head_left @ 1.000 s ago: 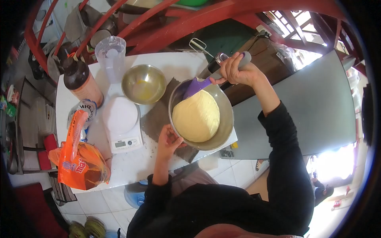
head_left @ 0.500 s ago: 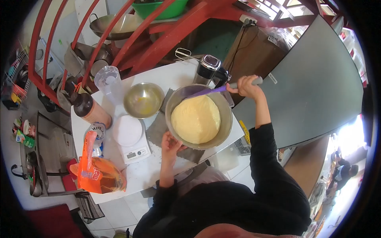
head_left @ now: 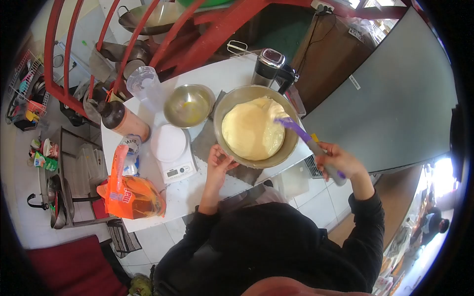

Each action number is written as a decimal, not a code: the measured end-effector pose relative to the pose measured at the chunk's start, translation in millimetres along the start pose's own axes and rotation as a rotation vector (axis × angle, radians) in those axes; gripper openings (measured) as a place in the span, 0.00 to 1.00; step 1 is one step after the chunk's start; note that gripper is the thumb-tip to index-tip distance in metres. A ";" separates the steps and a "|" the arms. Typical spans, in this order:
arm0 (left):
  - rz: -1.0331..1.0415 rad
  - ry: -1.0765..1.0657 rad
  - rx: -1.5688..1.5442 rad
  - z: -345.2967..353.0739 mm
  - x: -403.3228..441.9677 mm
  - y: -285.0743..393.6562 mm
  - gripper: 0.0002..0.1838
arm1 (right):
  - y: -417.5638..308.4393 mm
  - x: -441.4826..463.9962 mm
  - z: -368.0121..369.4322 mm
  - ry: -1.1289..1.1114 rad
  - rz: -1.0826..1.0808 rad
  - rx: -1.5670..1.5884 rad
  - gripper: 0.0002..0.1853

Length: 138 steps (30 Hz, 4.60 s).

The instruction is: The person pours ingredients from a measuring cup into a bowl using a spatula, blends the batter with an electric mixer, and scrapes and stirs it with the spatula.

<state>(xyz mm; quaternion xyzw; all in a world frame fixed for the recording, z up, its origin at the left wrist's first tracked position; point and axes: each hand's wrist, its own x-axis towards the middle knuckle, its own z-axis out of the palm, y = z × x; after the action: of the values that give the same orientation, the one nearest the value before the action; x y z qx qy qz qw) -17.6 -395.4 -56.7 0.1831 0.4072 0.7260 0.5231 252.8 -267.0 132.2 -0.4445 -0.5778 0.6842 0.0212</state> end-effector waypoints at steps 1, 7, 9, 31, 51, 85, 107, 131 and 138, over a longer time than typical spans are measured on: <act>-0.017 0.021 0.009 2.4 -1.2 1.3 0.14 | 5.9 -4.8 7.2 0.057 -0.047 -0.160 0.26; -0.106 0.076 0.014 10.5 -11.0 -5.5 0.05 | 69.7 -12.5 24.7 0.312 -0.451 -1.002 0.32; -0.059 0.101 0.011 13.9 -12.5 -10.6 0.05 | 93.8 -11.0 27.9 0.339 -0.427 -1.085 0.32; 0.107 0.213 0.066 23.2 -2.5 -19.5 0.06 | 30.6 -119.3 -1.4 0.194 -0.206 -1.576 0.30; 0.093 0.229 0.090 24.5 -5.8 -19.2 0.06 | 70.3 -7.4 -71.7 0.128 -0.089 -0.087 0.24; 0.120 0.224 0.100 23.0 -5.2 -21.3 0.07 | 73.6 11.9 -85.6 0.580 -0.500 -1.468 0.26; 0.159 0.207 0.062 18.1 -2.6 -26.2 0.07 | 2.1 -82.5 -103.8 0.488 -0.287 -1.843 0.16; 0.214 0.176 0.029 17.7 -2.7 -26.6 0.06 | -47.9 12.5 -118.0 0.237 -0.204 -1.339 0.18; 0.193 0.203 0.050 21.5 -1.8 -24.6 0.07 | -4.8 -10.7 -137.2 0.205 -0.265 -1.225 0.20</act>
<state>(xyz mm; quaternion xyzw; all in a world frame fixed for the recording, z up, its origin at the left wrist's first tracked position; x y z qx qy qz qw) 13.0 -385.4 -62.7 0.1601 0.4564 0.7774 0.4022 343.7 -165.3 150.9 -0.3639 -0.9096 0.1751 -0.0971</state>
